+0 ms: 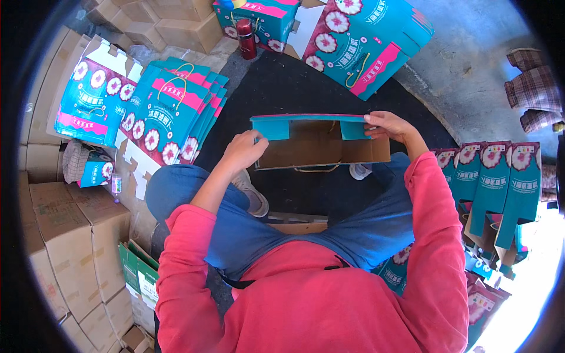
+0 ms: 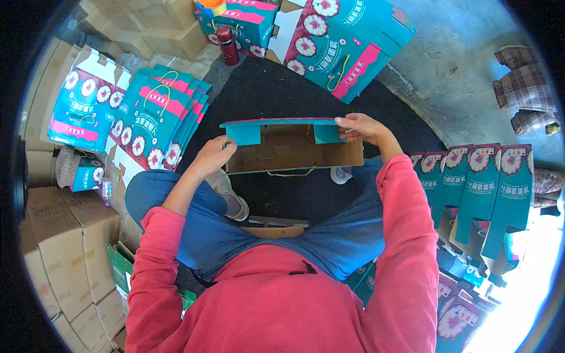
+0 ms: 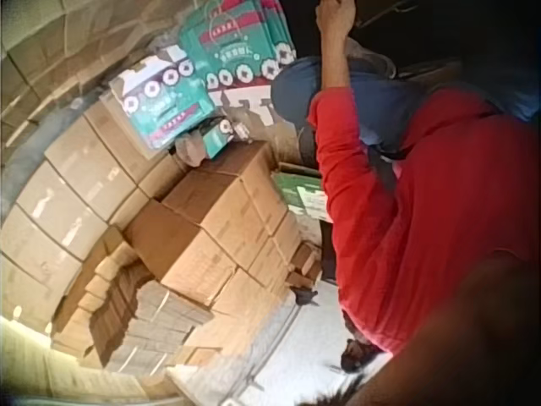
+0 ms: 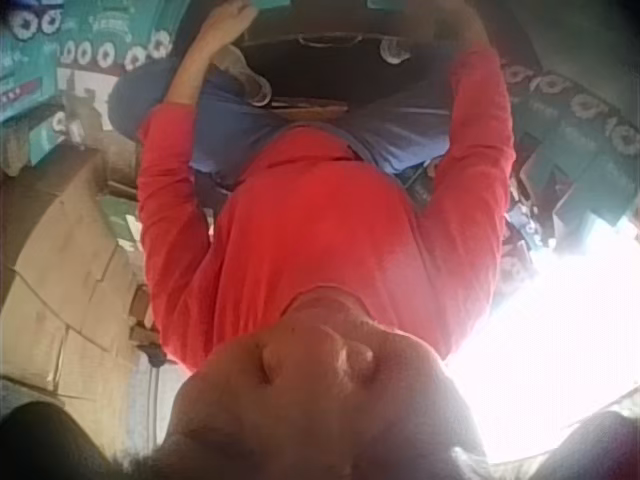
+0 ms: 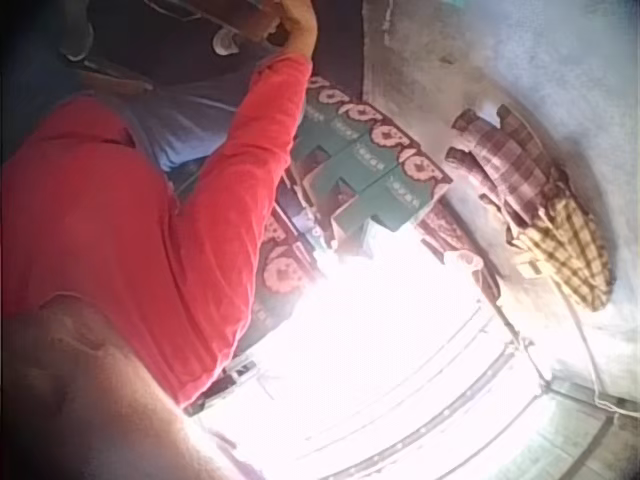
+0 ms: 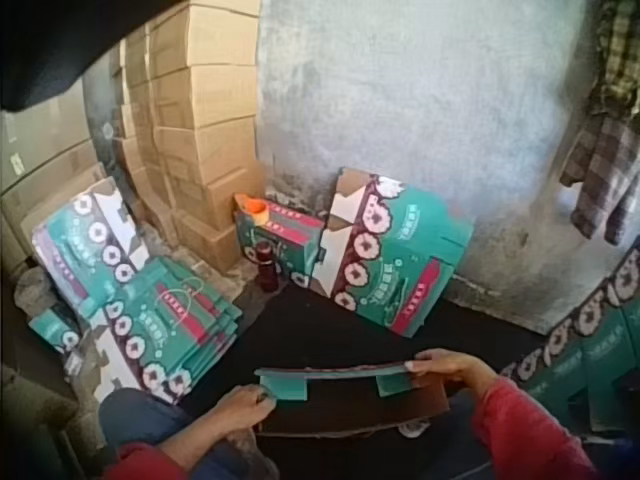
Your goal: Folding flat-packed cardboard boxes into their final shape and stacking them.
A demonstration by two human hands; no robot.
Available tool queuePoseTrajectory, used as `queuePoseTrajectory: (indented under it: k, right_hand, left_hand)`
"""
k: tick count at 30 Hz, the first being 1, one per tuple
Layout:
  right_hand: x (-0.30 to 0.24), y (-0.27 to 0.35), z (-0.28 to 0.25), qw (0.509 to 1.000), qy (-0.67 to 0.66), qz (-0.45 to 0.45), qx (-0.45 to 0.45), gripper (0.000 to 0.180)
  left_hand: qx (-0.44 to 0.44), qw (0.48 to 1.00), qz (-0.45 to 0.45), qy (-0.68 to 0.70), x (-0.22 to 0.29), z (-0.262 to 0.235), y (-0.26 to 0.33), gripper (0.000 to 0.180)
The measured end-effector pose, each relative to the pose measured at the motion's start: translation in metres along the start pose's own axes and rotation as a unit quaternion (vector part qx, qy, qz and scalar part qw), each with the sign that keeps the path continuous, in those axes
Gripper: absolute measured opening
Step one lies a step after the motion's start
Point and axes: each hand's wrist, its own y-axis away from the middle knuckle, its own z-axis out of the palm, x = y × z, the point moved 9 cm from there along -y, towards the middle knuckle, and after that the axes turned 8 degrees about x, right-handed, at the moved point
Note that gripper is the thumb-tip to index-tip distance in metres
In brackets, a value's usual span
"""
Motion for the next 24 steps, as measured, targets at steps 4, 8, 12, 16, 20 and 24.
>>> queuePoseTrajectory:
  k: [4, 8, 12, 16, 20, 24]
  right_hand:
    - [0.0, 0.0, 0.001, 0.989, 0.129, -0.07, 0.026, 0.107]
    - [-0.01, -0.004, 0.004, 0.961, 0.249, -0.107, 0.05, 0.111]
    - [-0.021, -0.003, 0.016, 0.84, 0.502, -0.168, 0.117, 0.109]
    - [-0.044, 0.001, 0.051, 0.716, 0.654, -0.152, 0.191, 0.1]
    - [-0.041, -0.006, 0.051, 0.686, 0.667, -0.188, 0.22, 0.091]
    - [-0.031, -0.017, 0.05, 0.705, 0.652, -0.188, 0.207, 0.091]
  left_hand:
    - [0.026, 0.999, 0.037, 0.024, 0.0, -0.003, 0.004, 0.05]
    - [0.013, 0.999, 0.001, 0.036, -0.011, -0.003, 0.002, 0.048]
    - [-0.01, 0.999, -0.032, 0.007, -0.01, -0.005, 0.002, 0.046]
    - [0.036, 0.999, -0.004, 0.033, -0.009, -0.006, 0.001, 0.053]
    - [0.036, 0.999, 0.01, 0.034, 0.005, 0.001, -0.001, 0.068]
    - [0.011, 0.998, 0.05, 0.038, 0.008, 0.012, 0.002, 0.073]
